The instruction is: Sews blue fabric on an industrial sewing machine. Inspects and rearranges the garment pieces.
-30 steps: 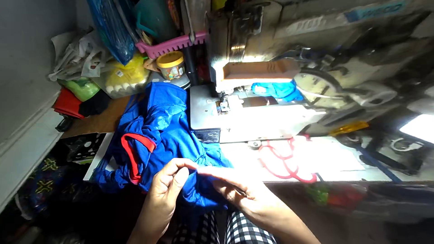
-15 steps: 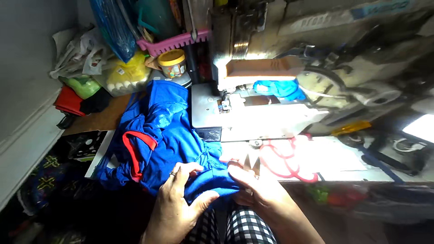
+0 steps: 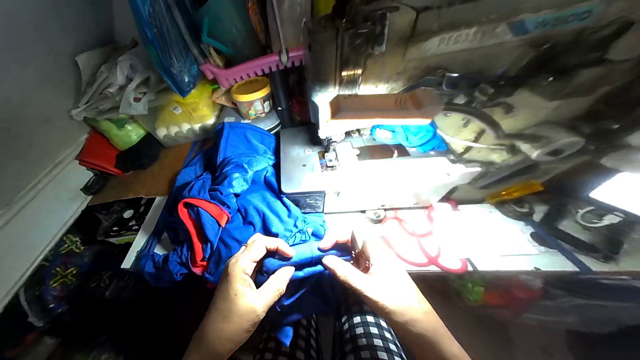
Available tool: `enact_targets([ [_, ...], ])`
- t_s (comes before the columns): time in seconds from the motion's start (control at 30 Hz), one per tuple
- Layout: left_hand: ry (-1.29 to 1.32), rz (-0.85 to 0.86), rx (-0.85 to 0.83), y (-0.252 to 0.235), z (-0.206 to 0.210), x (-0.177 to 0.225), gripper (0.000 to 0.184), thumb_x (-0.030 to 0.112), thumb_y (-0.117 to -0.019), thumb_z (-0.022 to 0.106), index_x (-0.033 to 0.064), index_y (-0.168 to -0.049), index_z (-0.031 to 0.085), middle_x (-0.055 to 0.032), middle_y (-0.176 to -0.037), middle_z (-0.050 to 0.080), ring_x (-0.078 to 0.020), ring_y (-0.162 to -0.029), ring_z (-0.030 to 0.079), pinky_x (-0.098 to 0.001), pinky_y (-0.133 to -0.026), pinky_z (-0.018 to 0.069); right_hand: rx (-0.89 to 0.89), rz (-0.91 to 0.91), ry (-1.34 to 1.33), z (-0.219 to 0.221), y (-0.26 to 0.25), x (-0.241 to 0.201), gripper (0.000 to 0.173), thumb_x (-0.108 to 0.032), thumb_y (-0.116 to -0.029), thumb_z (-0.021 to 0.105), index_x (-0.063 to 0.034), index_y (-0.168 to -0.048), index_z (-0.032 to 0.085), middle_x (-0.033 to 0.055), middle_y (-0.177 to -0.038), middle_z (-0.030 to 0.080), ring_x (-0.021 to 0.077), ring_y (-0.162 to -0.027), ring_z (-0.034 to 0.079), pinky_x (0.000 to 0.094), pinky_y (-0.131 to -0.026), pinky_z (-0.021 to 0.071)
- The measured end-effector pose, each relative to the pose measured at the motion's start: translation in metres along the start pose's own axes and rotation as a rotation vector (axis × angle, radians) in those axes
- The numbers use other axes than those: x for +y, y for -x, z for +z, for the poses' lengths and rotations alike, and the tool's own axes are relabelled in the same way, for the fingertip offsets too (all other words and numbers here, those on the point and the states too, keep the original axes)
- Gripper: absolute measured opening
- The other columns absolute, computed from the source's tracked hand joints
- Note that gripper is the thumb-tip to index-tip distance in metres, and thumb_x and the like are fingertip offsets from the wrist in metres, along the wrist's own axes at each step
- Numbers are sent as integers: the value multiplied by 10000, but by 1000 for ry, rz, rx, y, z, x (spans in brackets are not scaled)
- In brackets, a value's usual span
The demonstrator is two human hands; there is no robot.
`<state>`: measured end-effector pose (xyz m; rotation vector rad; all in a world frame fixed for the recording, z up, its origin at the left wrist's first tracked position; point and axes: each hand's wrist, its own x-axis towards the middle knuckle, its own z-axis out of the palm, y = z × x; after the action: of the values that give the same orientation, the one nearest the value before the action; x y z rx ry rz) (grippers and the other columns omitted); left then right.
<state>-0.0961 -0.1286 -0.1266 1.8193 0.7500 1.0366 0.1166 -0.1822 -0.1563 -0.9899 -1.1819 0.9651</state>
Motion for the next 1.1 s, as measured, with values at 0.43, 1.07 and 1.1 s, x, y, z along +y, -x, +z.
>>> enact_targets([
  [0.43,-264,70,-105,-84,-3,32,171,100,-1011,562,170,-1042,715,83,-938,705,-4,-814,659,-186,-696,563,228,-150,291,-6,-10,-24,151,-227,-998,635,-116,-946,723,-82,-693,632,-29,-561,568,139,-518,501],
  [1.07,-756,-33,-283,-235,51,-32,312,195,-987,627,-55,-1169,667,-236,-1172,676,-347,-1168,634,-534,-1021,465,457,-37,650,-10,-66,9,159,-193,-953,671,-93,-1022,773,-33,-763,729,29,-681,680,246,-648,575],
  [1.1,-736,35,-265,-230,49,-32,302,182,-986,619,-58,-1160,675,-240,-1165,677,-353,-1168,632,-533,-1027,458,438,-52,646,-9,-65,11,177,-204,-961,646,-101,-1038,768,-43,-774,726,14,-690,675,231,-656,575],
])
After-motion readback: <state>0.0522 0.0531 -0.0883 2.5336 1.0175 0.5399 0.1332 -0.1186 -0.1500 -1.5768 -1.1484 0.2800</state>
